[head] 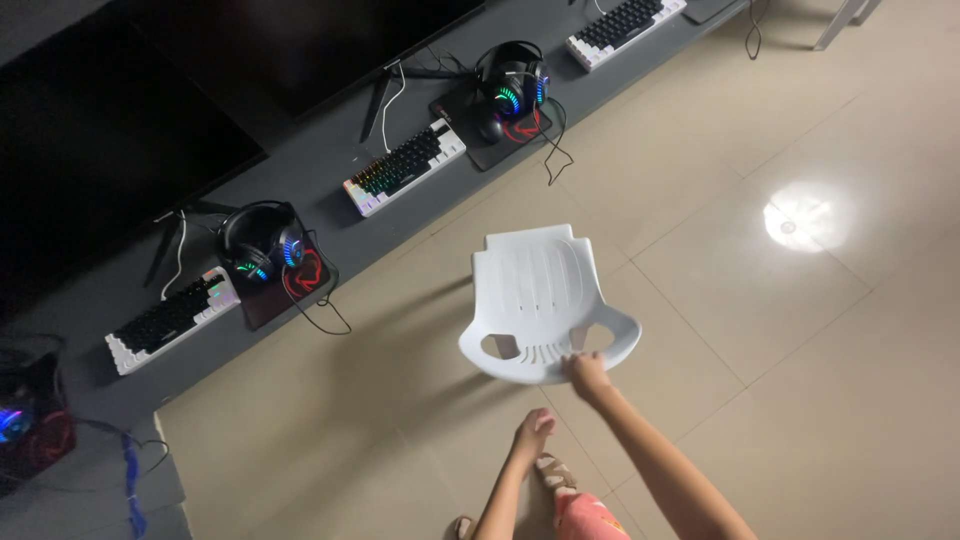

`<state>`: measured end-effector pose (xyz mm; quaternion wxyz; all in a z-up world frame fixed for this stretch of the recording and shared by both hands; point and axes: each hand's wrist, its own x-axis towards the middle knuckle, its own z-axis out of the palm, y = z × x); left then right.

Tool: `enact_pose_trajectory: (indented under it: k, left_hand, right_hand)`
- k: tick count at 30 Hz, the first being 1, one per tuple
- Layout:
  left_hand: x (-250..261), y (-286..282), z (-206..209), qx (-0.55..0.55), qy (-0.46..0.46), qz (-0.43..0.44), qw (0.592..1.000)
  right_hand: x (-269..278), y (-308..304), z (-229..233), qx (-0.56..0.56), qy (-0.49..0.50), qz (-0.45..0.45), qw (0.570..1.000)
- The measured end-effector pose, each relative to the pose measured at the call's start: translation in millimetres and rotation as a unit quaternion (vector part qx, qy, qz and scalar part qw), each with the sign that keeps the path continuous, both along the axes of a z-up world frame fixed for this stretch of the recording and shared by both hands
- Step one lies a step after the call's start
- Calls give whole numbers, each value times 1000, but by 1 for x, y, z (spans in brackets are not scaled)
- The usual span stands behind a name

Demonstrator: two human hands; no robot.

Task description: Stacking plastic chairs in an office environment.

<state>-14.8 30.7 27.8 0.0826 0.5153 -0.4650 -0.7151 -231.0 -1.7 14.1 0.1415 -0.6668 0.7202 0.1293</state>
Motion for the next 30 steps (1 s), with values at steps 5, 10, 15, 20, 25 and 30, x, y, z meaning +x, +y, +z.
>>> enact_pose_trajectory:
  k: [5, 10, 15, 20, 25, 30]
  left_hand:
    - [6, 36, -6, 16, -2, 5, 1000]
    - [17, 49, 0, 56, 54, 132, 988]
    - [5, 49, -9, -88, -4, 168, 982]
    - [11, 53, 27, -255, -87, 155, 950]
    - [54, 60, 96, -407, -297, 108, 857]
    - [122, 48, 152, -464, -157, 195, 850]
  right_hand:
    - [105, -2, 25, 73, -96, 24, 992]
    - [169, -23, 105, 30, -187, 94, 977]
    - [180, -64, 152, -6, -287, 6, 958]
    - [159, -90, 163, -29, -312, -26, 949]
    - [146, -102, 129, -79, -384, -38, 919]
    - [174, -111, 234, -78, -432, -9, 898]
